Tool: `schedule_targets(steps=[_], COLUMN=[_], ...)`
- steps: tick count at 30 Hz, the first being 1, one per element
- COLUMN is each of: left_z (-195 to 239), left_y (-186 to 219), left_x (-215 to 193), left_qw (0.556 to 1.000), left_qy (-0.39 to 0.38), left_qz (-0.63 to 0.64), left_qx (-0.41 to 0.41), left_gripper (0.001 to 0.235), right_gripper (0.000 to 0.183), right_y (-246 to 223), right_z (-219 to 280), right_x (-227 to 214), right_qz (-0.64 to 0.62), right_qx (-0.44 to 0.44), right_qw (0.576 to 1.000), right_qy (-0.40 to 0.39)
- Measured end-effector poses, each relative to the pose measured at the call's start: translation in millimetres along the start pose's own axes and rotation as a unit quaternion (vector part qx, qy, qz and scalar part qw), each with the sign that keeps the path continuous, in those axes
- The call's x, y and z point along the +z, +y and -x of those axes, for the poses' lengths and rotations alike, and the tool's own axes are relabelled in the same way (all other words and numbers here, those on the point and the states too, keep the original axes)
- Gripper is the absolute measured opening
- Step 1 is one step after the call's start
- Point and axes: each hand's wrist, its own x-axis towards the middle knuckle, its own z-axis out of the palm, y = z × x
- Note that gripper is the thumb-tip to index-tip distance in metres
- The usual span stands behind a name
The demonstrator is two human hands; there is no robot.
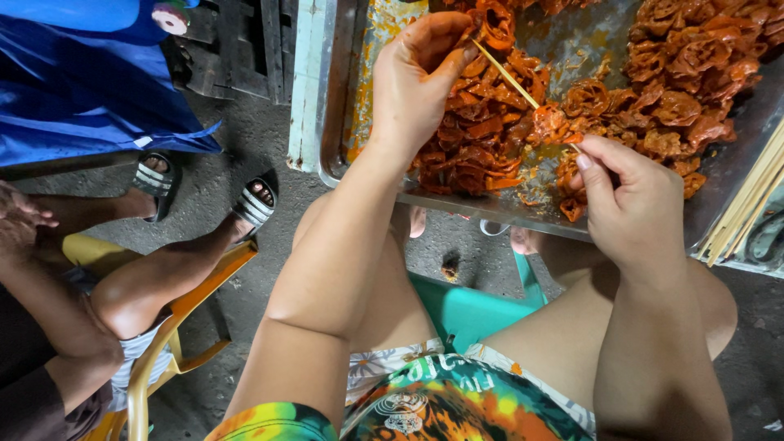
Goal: The person threads marinated pieces of meat onto wooden skewers by hand from a metal tray.
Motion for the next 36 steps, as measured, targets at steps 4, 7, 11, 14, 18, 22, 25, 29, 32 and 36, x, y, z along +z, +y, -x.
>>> schedule_targets(steps=[4, 7, 11, 14, 18, 22, 25, 29, 32, 36], left_z=[2.4, 5.0, 7.3, 8.9, 11.0, 10.7, 12.2, 16.2, 16.4, 14.9], left_y=[5.9, 11.3, 21.1, 29.4, 36.2, 37.2, 36.1, 34.5, 34.9, 36.8], left_x=[3.6, 6.0, 9.1, 11.8, 16.4, 18.7, 22.4, 28.9, 31.9, 39.0], left_qw=[0.998, 0.994, 0.985, 0.969, 0.954, 0.954, 0.953, 0.953, 0.949, 0.959], left_qy=[0.011, 0.021, 0.029, 0.035, 0.032, 0.031, 0.023, 0.005, -0.013, -0.044], left_qz=[-0.056, -0.095, -0.159, -0.228, -0.282, -0.286, -0.29, -0.289, -0.302, -0.271], left_qx=[0.028, 0.047, 0.068, 0.085, 0.097, 0.086, 0.086, 0.085, 0.086, 0.069], left_gripper=[0.025, 0.025, 0.029, 0.027, 0.024, 0.023, 0.024, 0.025, 0.026, 0.026], right_gripper=[0.017, 0.018, 0.018, 0.017, 0.016, 0.016, 0.017, 0.017, 0.016, 0.016], right_y=[-2.0, -3.1, -4.0, -4.7, -6.2, -8.8, -10.8, -8.3, -1.3, 11.8], right_z=[0.3, -0.4, -0.3, 0.5, 0.4, -0.3, 0.4, 1.8, 3.0, 8.6], right_x=[-0.8, -1.2, -1.9, -3.0, -3.7, -3.3, -1.0, 0.8, -0.1, -4.7], right_qz=[0.013, 0.016, 0.003, 0.014, 0.015, 0.025, 0.015, 0.008, 0.002, -0.013], right_qx=[0.027, 0.045, 0.02, 0.018, 0.02, 0.022, 0.038, 0.039, 0.025, 0.02], right_qw=[1.0, 0.999, 1.0, 1.0, 1.0, 0.999, 0.999, 0.999, 0.999, 0.999], right_qy=[-0.003, -0.008, -0.005, -0.004, 0.0, 0.002, 0.007, 0.015, 0.02, 0.035])
